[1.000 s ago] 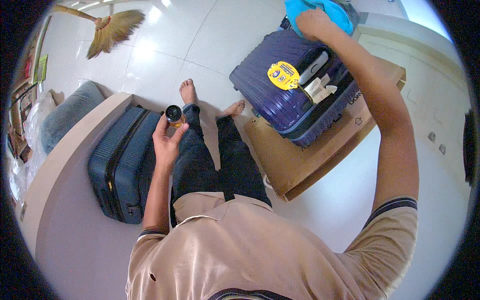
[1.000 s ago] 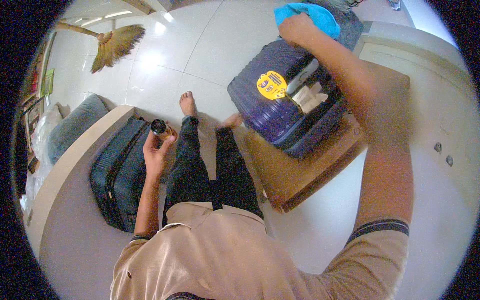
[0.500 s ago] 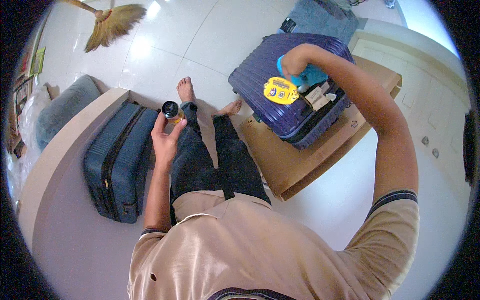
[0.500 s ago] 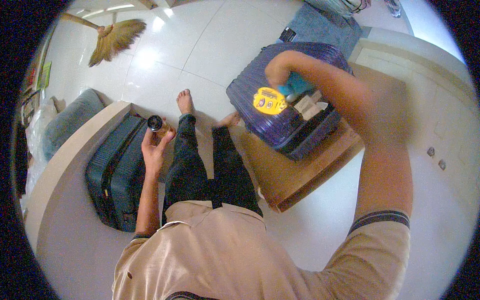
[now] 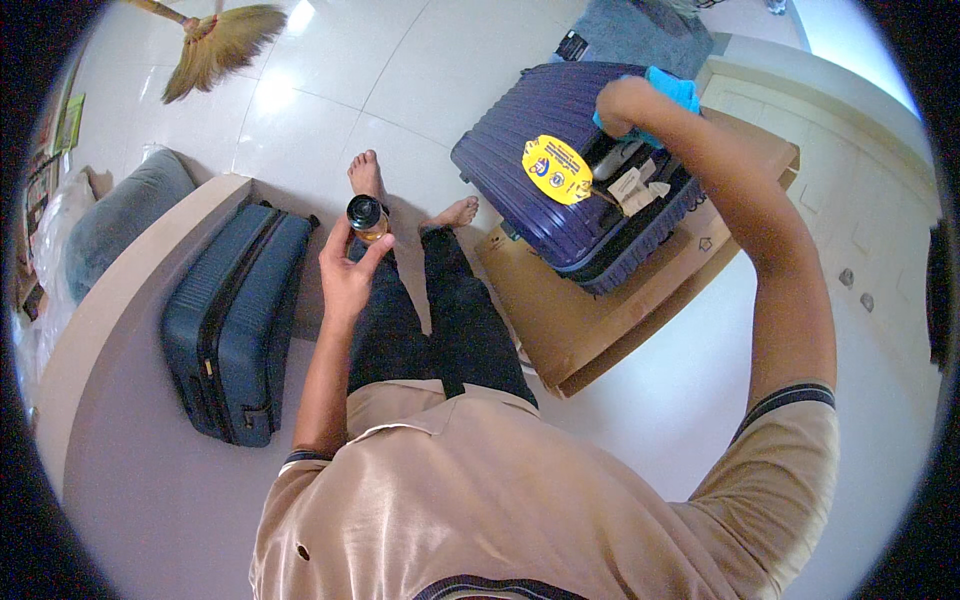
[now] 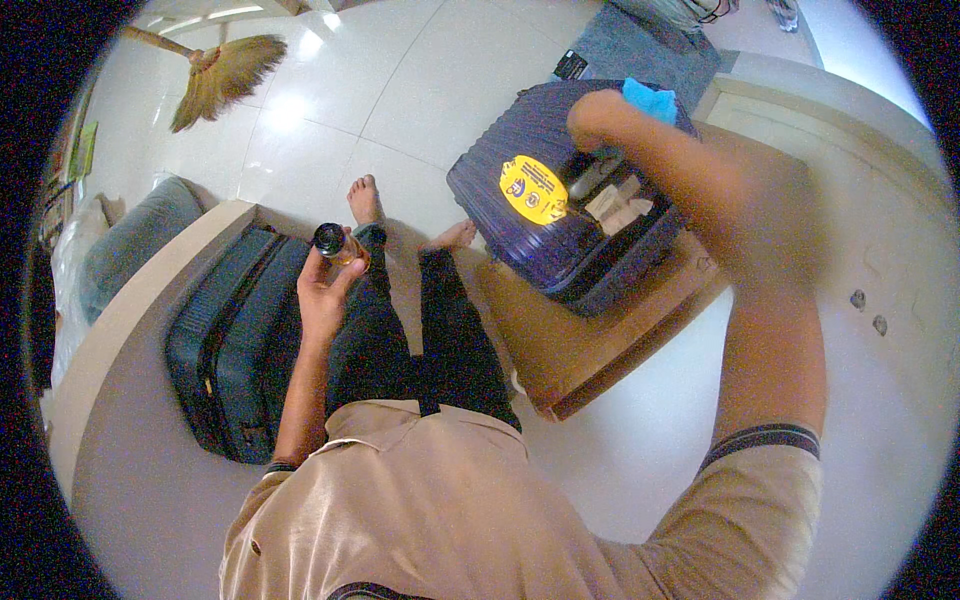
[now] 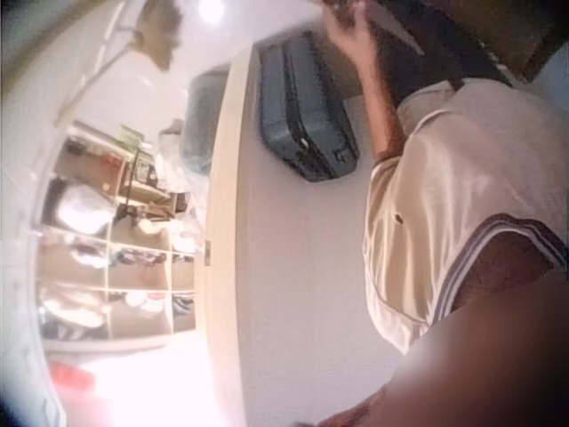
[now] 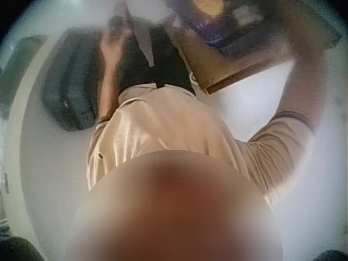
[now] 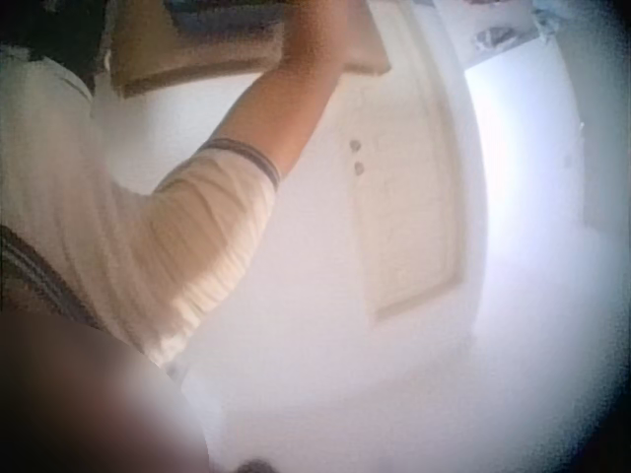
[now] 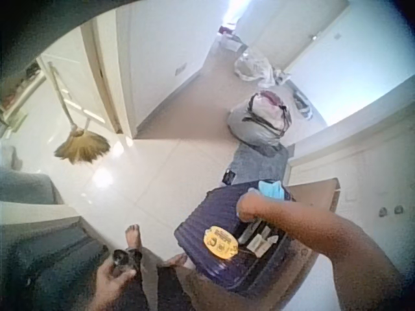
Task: The person wipes the exterior of several suitcases with a blue cloth while holding a small bottle. They then pick up a large plastic-wrapped bundle and place it on top of the suitcases.
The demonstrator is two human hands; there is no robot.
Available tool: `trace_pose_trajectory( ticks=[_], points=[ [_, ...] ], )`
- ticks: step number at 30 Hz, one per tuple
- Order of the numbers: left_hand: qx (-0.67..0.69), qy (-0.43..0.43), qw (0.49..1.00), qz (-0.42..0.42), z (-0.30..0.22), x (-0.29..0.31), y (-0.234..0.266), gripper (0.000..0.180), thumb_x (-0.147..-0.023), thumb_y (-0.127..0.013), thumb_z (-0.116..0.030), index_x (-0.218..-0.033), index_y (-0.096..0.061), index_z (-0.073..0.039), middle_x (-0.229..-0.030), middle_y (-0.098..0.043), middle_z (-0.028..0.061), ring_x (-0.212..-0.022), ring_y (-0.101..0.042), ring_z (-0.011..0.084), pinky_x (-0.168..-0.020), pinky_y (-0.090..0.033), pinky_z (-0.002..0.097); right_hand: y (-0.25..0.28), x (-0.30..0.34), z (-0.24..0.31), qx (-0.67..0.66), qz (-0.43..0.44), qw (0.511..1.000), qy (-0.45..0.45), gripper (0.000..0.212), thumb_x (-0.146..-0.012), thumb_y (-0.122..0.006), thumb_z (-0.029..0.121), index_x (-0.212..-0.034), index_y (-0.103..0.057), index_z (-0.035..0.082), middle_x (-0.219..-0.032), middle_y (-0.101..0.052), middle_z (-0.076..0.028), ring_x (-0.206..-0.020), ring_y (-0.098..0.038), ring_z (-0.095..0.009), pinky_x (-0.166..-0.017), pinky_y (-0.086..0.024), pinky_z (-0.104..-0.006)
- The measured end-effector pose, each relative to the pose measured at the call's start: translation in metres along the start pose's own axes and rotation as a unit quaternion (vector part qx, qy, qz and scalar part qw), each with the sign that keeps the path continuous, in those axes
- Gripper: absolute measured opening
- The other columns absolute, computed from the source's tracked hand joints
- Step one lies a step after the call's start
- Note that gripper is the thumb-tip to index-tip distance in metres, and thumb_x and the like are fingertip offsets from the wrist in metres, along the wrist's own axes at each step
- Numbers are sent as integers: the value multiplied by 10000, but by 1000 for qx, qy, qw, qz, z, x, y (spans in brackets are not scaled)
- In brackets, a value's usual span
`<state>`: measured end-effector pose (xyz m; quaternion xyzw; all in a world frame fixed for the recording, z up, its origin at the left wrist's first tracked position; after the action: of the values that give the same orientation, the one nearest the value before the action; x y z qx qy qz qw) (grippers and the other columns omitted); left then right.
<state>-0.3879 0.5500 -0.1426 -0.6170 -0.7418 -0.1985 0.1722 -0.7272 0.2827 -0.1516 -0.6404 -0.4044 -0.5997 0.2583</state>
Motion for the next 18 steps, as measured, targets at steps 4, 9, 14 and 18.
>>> trace_pose_trajectory(
  ticks=[4, 9, 14, 18],
  points=[
    [26, -1, 1000, -18, 0, -7, 9, 384, -804, -773, -89, -1138, -618, 19, -1069, -662, 77, -1015, -604, 158, -940, -456, 316, -7, -23, 50, 55, 76, 991, 93, 351, -726, -641, 234, -1036, -746, 105, -1114, -698, -140, -1002, -670, -351, -852, -531, -476],
    [61, 29, 997, -33, 2, -15, 14, 391, -810, -771, -89, -1155, -616, 13, -1074, -661, 72, -1029, -602, 159, -944, -454, 318, -1, -42, 52, -77, 161, 945, 275, 468, -708, -619, 177, -1160, -698, 81, -1220, -660, -130, -1080, -632, -296, -934, -487, -420],
    [55, 44, 997, -43, 4, -13, 15, 393, -807, -773, -92, -1156, -620, 5, -1073, -658, 71, -1020, -601, 160, -940, -451, 313, 57, -20, -65, -568, -283, 761, 138, 561, -755, -539, 124, -1308, -597, 58, -1137, -678, -147, -934, -674, -203, -866, -531, -333],
    [33, 31, 998, -37, 0, -11, 13, 387, -806, -773, -96, -1148, -620, 5, -1071, -654, 71, -1012, -598, 164, -939, -447, 311, 68, 15, -62, -327, -341, 881, 31, 473, -767, -525, 98, -1218, -667, 106, -1077, -699, -179, -892, -693, -298, -848, -542, -395]
  ],
)
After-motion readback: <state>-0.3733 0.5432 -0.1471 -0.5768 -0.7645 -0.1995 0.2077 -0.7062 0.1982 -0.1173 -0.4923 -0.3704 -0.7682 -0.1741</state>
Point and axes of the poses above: each hand's wrist, its own x-axis away from the middle knuckle, its own y-axis out of the back of the hand, z = x × y, the point moved 5 cm from there along -x, towards the middle knuckle
